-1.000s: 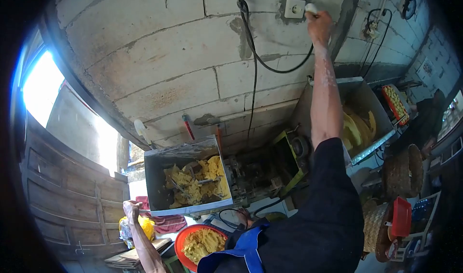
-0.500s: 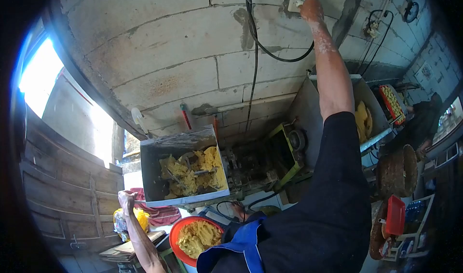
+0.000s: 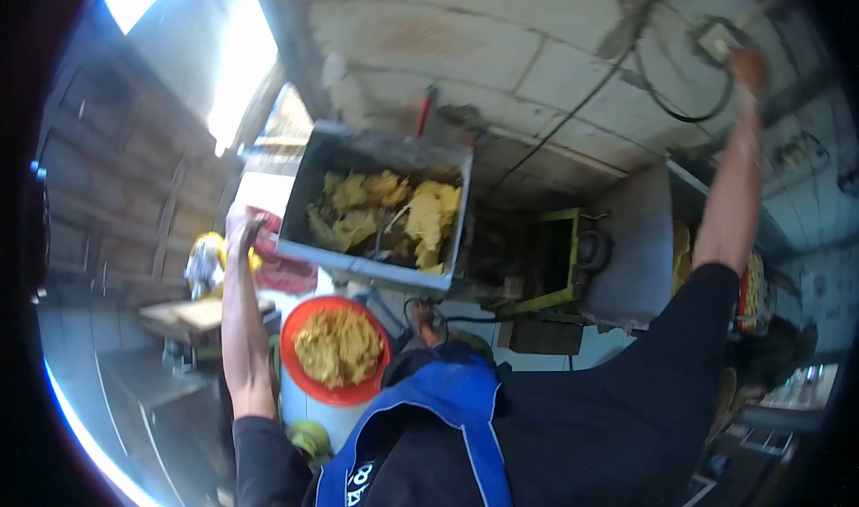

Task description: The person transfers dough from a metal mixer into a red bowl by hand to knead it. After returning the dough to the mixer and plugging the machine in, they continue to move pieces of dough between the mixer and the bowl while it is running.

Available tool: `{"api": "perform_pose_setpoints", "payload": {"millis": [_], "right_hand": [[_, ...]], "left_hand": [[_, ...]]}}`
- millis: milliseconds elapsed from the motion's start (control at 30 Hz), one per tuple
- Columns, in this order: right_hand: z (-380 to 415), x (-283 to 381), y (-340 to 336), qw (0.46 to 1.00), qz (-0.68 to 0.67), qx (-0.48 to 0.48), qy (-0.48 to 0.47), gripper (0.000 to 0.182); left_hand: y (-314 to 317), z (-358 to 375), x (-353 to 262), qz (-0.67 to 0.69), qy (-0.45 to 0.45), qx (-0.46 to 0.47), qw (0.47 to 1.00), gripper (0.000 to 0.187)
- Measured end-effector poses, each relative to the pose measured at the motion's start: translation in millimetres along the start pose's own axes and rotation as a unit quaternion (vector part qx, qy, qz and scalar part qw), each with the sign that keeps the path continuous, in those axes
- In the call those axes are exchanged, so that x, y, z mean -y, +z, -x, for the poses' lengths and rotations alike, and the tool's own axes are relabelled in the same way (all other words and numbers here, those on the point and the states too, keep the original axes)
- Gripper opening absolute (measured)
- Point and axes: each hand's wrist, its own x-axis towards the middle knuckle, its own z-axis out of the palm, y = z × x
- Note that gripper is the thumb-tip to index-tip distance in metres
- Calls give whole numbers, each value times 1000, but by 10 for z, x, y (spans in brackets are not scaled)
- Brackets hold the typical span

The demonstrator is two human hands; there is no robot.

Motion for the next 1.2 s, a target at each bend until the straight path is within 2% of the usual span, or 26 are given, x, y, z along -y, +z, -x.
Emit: {"api": "perform_pose_setpoints", "payload": {"millis": [33,100,167,200,233,267,300,367,400,467,567,700,900,1067,1133,1200], "right_hand": [[-7,-188,81,987,72,-129,-63,51],[354,-22,-422,995,-23,-95,-32,64],[916,239,-777,975,-138,-168,-34,58],[1182,337,-881,976,-140,-161,-37,58],[1428,429,-945,930,-354,-92,39,53],[1673,543,-1032,829,-547,-17,115,48],[1915,723,-1179,829,-547,-13,117,48],[2344,1084,-1469,768,-620,51,153,40],[2522,1165,-1490,768,-619,54,155,40],[2881,1320,-1444,692,-691,124,167,38],[3386,1674,-1469,670,-702,151,188,35],[3977,1823,-1279,671,-679,190,229,32],[4575,1980,-1129,602,-690,235,326,29],[4645,2268,-1203,607,-670,270,332,31],[4633,2362,-1217,641,-646,279,307,33],[4627,2402,-1216,647,-640,286,300,33]], "left_hand": [[-47,-19,-32,-7,-9,40,999,43],[-254,85,-260,36,-79,38,996,34],[-272,86,-280,60,-86,32,994,32],[-267,103,-288,86,-87,24,992,31],[-335,127,-353,107,-110,30,988,30],[-357,142,-363,103,-112,33,988,30],[-370,151,-375,110,-113,38,987,31],[-441,182,-463,114,-119,33,986,30],[-414,165,-447,112,-120,35,986,30],[-337,138,-371,100,-121,34,987,29],[-353,163,-371,109,-129,36,985,31],[-341,144,-375,95,-125,31,987,31],[-316,114,-321,90,-121,38,988,29],[-446,150,-446,73,-141,82,984,24],[-421,140,-425,42,-117,85,989,27],[-399,143,-406,71,-128,70,987,30]]}}
